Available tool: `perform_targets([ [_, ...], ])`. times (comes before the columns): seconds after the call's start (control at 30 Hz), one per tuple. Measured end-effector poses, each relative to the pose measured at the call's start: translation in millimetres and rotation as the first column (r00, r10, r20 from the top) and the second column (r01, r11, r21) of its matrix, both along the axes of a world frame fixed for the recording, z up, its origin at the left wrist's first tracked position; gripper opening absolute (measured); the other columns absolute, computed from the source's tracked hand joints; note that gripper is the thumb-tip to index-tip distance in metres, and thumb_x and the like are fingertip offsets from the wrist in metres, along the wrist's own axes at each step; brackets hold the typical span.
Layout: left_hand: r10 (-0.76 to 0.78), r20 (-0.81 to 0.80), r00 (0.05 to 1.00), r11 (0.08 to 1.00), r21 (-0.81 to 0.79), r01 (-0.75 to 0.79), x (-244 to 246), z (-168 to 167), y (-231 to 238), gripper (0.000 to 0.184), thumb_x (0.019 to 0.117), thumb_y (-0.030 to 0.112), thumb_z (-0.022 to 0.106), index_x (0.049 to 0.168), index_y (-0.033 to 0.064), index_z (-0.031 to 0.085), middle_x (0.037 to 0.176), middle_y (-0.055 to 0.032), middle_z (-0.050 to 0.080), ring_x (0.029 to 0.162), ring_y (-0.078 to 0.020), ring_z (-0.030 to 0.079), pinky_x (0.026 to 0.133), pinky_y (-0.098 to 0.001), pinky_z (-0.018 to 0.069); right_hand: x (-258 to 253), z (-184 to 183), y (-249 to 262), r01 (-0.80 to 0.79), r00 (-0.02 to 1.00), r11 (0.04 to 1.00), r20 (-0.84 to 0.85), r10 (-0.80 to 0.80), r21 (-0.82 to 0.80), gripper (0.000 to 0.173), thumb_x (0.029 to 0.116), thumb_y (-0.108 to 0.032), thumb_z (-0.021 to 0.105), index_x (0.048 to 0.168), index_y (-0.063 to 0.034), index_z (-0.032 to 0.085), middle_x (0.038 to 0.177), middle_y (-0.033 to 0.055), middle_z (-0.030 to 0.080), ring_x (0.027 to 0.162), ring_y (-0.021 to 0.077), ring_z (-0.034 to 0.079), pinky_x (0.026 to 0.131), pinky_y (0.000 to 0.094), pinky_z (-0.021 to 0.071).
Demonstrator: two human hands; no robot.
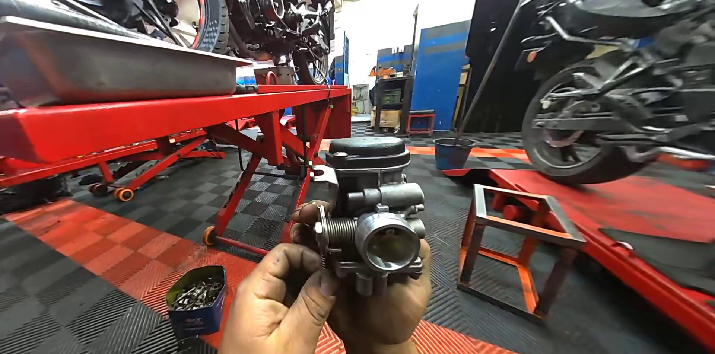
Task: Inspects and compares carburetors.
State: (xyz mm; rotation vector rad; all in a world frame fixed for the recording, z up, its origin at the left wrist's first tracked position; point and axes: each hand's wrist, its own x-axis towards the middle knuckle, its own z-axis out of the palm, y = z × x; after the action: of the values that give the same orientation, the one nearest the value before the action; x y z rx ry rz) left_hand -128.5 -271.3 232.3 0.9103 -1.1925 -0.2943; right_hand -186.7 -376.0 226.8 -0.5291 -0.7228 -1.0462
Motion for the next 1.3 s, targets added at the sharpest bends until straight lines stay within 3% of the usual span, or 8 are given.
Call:
perform_targets([
  [0.37,0.027,-0.154,0.988,1.000,-0.008,-0.028,-21.1,-1.2,-6.5,0.023,0.1084,0.010,0.045,0.103,-0.0013,0.063,0.066,-0.0016,0.056,0.051,-0.0087,0.051,0.044,-0.0231,0.0456,0.3,4.5,-4.7,0.106,0.987,0.994,-0.120,-0.103,0.024,0.047,0.0959,-0.053,0.053,0.100,-0.0111,0.075,0.090,0.0109,0.074,0.083,0.0177,0.074,0.072,0.0359,0.0617],
  [0.57,0.092,0.014,0.996,0.993,-0.074,-0.090,-51.1,39.6,-39.3,0.023,0.1076,0.021,0.051,0.104,0.0050,0.068,0.070,-0.0056,0.060,0.050,-0.0140,0.053,0.042,-0.0274,0.0469,-35.9,51.6,-32.4,0.374,0.923,0.914,-0.030,-0.383,-0.159,0.056,0.1024,-0.056,0.035,0.102,-0.0133,0.072,0.097,0.0104,0.074,0.091,0.0203,0.073,0.075,0.0391,0.0619],
  [0.67,-0.023,0.064,0.998,0.995,-0.097,0.029,-67.4,64.3,-52.3,0.019,0.1032,0.025,0.061,0.111,0.0080,0.067,0.079,-0.0083,0.065,0.052,-0.0169,0.057,0.044,-0.0295,0.0515,-65.1,78.1,-47.2,0.422,0.907,0.879,0.096,-0.411,-0.224,0.054,0.1034,-0.052,0.034,0.103,-0.0123,0.070,0.098,0.0083,0.072,0.094,0.0180,0.072,0.078,0.0376,0.0606],
  [0.73,-0.119,0.052,0.992,0.989,-0.085,0.123,-78.0,79.5,-58.0,0.022,0.0995,0.024,0.067,0.114,0.0078,0.065,0.082,-0.0110,0.065,0.053,-0.0186,0.058,0.046,-0.0304,0.0535,-82.8,93.8,-49.7,0.465,0.883,0.864,0.168,-0.437,-0.192,0.048,0.1049,-0.046,0.036,0.097,-0.0149,0.072,0.089,0.0020,0.072,0.085,0.0108,0.072,0.074,0.0318,0.0614],
  [0.9,-0.262,0.021,0.965,0.963,-0.062,0.263,-98.5,102.1,-65.7,0.020,0.0972,0.023,0.071,0.107,0.0054,0.068,0.078,-0.0144,0.062,0.051,-0.0185,0.056,0.045,-0.0297,0.0523,-112.5,110.6,-53.7,0.446,0.891,0.868,0.206,-0.406,-0.218,0.051,0.1057,-0.047,0.032,0.102,-0.0125,0.070,0.093,0.0039,0.072,0.087,0.0111,0.071,0.074,0.0311,0.0606],
  [1.1,-0.344,-0.151,0.927,0.936,-0.138,0.325,-126.8,102.2,-66.9,0.016,0.1002,0.015,0.065,0.101,-0.0011,0.067,0.070,-0.0156,0.057,0.043,-0.0146,0.047,0.037,-0.0257,0.0421,-127.1,111.5,-57.8,0.422,0.904,0.871,0.187,-0.384,-0.252,0.059,0.1030,-0.054,0.030,0.108,-0.0100,0.068,0.104,0.0101,0.070,0.098,0.0195,0.070,0.080,0.0383,0.0598],
  [1.27,-0.289,-0.319,0.902,0.951,-0.203,0.233,-153.2,101.0,-59.3,0.023,0.1070,0.016,0.051,0.099,-0.0017,0.064,0.063,-0.0121,0.054,0.040,-0.0123,0.044,0.032,-0.0243,0.0384,-132.5,112.4,-49.0,0.503,0.862,0.833,0.200,-0.466,-0.231,0.046,0.1040,-0.046,0.039,0.095,-0.0142,0.072,0.085,0.0018,0.071,0.080,0.0087,0.071,0.070,0.0289,0.0607],
  [1.3,-0.261,-0.315,0.912,0.957,-0.210,0.201,-156.2,101.2,-58.8,0.025,0.1078,0.017,0.048,0.099,-0.0008,0.064,0.062,-0.0112,0.052,0.040,-0.0127,0.044,0.032,-0.0247,0.0375,-132.1,111.1,-51.4,0.517,0.854,0.819,0.205,-0.478,-0.248,0.046,0.1038,-0.046,0.039,0.099,-0.0134,0.071,0.090,0.0035,0.072,0.085,0.0106,0.071,0.074,0.0303,0.0608],
])
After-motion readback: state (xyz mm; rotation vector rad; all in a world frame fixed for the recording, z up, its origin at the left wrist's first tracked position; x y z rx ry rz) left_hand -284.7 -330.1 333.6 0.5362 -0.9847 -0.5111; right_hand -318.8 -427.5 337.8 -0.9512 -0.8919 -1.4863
